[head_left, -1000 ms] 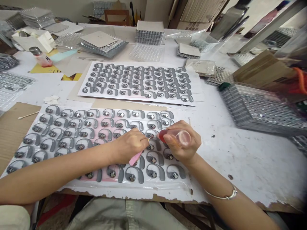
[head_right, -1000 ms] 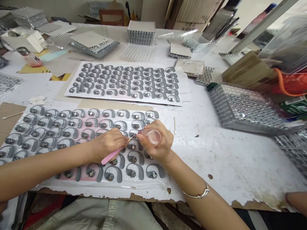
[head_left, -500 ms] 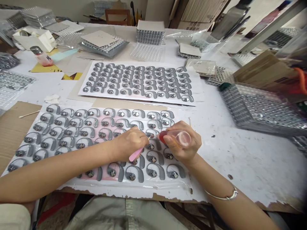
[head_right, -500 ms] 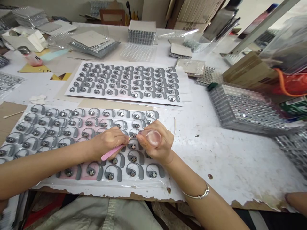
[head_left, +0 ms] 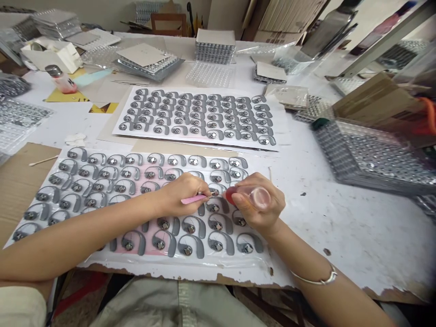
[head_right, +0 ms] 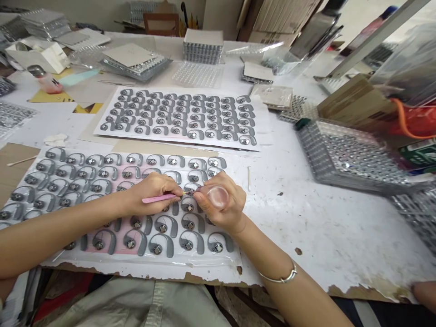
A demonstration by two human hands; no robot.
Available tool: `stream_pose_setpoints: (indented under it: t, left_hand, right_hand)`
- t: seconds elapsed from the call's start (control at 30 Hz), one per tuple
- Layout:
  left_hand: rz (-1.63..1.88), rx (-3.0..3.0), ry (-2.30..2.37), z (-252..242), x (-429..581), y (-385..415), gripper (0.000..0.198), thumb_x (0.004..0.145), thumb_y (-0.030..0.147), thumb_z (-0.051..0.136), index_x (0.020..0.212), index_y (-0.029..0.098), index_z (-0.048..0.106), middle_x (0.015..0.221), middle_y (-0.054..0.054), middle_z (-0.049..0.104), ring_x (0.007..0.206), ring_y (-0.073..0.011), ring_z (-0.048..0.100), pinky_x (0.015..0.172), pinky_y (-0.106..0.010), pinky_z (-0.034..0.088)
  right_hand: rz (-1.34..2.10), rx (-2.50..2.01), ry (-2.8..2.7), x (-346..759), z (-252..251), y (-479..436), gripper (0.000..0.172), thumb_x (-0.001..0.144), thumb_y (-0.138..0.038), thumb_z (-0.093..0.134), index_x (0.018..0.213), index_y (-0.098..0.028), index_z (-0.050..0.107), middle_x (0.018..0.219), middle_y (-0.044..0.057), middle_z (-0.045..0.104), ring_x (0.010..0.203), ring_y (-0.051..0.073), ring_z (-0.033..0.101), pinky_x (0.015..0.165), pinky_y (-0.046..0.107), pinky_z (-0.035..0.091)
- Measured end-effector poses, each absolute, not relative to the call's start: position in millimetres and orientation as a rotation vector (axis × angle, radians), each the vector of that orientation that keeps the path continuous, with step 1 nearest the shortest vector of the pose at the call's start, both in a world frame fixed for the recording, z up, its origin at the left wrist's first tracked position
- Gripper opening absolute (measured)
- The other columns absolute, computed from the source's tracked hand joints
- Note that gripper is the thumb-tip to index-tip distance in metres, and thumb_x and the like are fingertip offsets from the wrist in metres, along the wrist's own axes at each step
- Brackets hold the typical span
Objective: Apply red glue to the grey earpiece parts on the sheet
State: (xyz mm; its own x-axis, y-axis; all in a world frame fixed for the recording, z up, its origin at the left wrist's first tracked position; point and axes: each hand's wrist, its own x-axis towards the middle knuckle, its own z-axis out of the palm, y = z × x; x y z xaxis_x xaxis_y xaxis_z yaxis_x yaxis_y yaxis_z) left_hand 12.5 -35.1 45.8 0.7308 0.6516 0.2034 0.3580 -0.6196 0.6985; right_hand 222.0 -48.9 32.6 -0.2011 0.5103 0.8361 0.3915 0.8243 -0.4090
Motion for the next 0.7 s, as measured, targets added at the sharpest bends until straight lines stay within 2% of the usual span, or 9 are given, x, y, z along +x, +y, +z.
stream_pose_setpoints:
  t: [0.37, 0.7]
  left_hand:
    - [0.524, 2.035, 0.911, 48.9, 14.1, -30.3, 0.011, 0.075, 0.012, 0.063, 0.081, 0.012, 0.073, 0.079, -0.006, 0.073, 0.071, -0.015, 0.067, 0.064, -0.02, 0.049]
    - [0.494, 1.934, 0.988, 50.9, 14.9, -29.8, 0.008, 0.074, 0.011, 0.066, 0.076, 0.012, 0.073, 0.076, -0.005, 0.073, 0.067, -0.0138, 0.066, 0.059, -0.019, 0.047]
  right_hand:
    - [0.187, -0.714, -1.815, 220.2, 30.2, -52.8, 0.008, 0.077, -0.019, 0.066, 0.076, -0.017, 0.059, 0.066, 0.003, 0.061, 0.057, 0.013, 0.054, 0.048, 0.027, 0.046]
    - [0.167, -0.696, -1.82, 219.6, 27.9, -52.8, 0.007, 0.078, -0.02, 0.066, 0.075, -0.017, 0.059, 0.068, 0.004, 0.062, 0.058, 0.014, 0.054, 0.05, 0.028, 0.046]
